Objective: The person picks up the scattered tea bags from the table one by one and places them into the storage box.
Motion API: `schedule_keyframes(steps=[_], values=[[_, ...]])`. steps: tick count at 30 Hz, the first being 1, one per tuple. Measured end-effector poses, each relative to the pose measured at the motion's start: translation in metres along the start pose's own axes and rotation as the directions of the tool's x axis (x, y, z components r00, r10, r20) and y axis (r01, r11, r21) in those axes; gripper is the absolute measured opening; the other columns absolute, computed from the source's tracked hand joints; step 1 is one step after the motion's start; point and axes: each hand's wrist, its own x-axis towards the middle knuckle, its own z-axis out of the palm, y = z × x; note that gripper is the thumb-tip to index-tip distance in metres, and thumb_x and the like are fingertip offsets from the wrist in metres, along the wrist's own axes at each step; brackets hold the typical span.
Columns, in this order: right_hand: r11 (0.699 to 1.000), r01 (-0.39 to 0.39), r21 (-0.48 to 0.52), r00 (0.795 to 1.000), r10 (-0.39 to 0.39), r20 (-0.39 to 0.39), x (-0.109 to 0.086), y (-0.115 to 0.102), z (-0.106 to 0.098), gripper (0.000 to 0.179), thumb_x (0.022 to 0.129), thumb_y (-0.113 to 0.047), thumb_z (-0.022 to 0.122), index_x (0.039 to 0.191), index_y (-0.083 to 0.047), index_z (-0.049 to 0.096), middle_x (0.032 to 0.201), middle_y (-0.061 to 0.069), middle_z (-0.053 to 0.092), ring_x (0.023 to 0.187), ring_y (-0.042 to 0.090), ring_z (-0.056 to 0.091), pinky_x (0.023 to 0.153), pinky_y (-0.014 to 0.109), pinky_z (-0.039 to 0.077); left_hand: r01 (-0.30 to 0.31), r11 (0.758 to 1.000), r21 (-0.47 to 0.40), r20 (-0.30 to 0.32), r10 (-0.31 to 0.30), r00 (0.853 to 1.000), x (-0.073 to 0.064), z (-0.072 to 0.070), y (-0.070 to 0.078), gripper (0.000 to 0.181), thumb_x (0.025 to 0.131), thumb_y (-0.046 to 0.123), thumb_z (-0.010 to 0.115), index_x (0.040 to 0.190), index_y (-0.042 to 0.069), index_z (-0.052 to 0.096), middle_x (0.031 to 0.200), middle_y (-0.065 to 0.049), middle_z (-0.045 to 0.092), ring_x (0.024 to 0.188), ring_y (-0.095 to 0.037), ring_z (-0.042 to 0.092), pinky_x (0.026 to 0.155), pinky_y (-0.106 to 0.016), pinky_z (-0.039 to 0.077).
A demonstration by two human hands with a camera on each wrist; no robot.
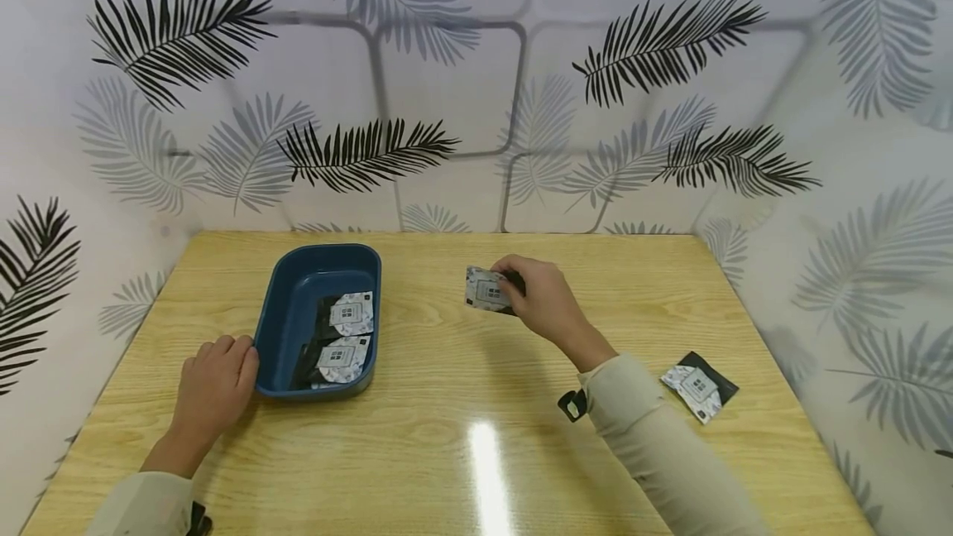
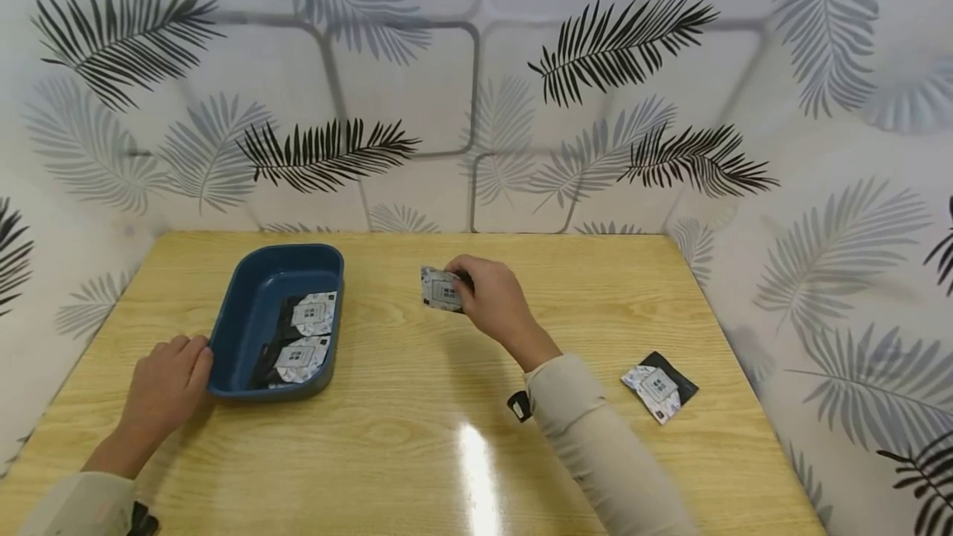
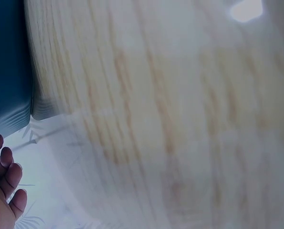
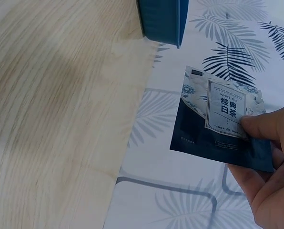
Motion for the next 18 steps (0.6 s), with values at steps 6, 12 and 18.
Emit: schedule_keyframes(steps=[6, 12, 18], values=[[0.999, 0.013, 0.029, 1.0, -0.013, -0.009, 0.005, -0.008, 0.006, 0.014, 0.096, -0.008, 0.064, 0.108, -0.005, 0.07, 0.104, 0.012, 0.075, 0.091, 0.023, 0.073, 0.079, 0.038, 0.058, -0.007, 1.0, 0.009, -0.01, 0.007, 1.0, 0.0, -0.001, 0.001, 0.025, 0.105, 0.018, 0.039, 0.093, 0.004, 0.056, 0.084, -0.014, 0.057, 0.069, -0.032, 0.047, 0.057, -0.04, 0.029], [1.0, 0.023, 0.02, 1.0, -0.023, -0.004, 0.007, -0.013, 0.009, 0.014, 0.097, -0.008, 0.063, 0.109, -0.006, 0.069, 0.105, 0.011, 0.075, 0.092, 0.023, 0.072, 0.08, 0.038, 0.058, -0.009, 1.0, 0.009, -0.011, 0.009, 1.0, -0.001, -0.001, 0.002, 0.024, 0.104, 0.018, 0.04, 0.093, 0.004, 0.056, 0.083, -0.014, 0.056, 0.07, -0.031, 0.047, 0.058, -0.04, 0.029], [0.999, 0.037, 0.022, 0.999, -0.037, -0.001, 0.012, -0.017, 0.012, 0.015, 0.097, -0.008, 0.062, 0.11, -0.007, 0.069, 0.106, 0.011, 0.075, 0.092, 0.022, 0.072, 0.08, 0.038, 0.058, -0.007, 1.0, 0.004, -0.017, 0.007, 1.0, 0.0, -0.001, 0.003, 0.024, 0.104, 0.018, 0.04, 0.093, 0.004, 0.057, 0.084, -0.014, 0.056, 0.071, -0.032, 0.047, 0.059, -0.04, 0.029]])
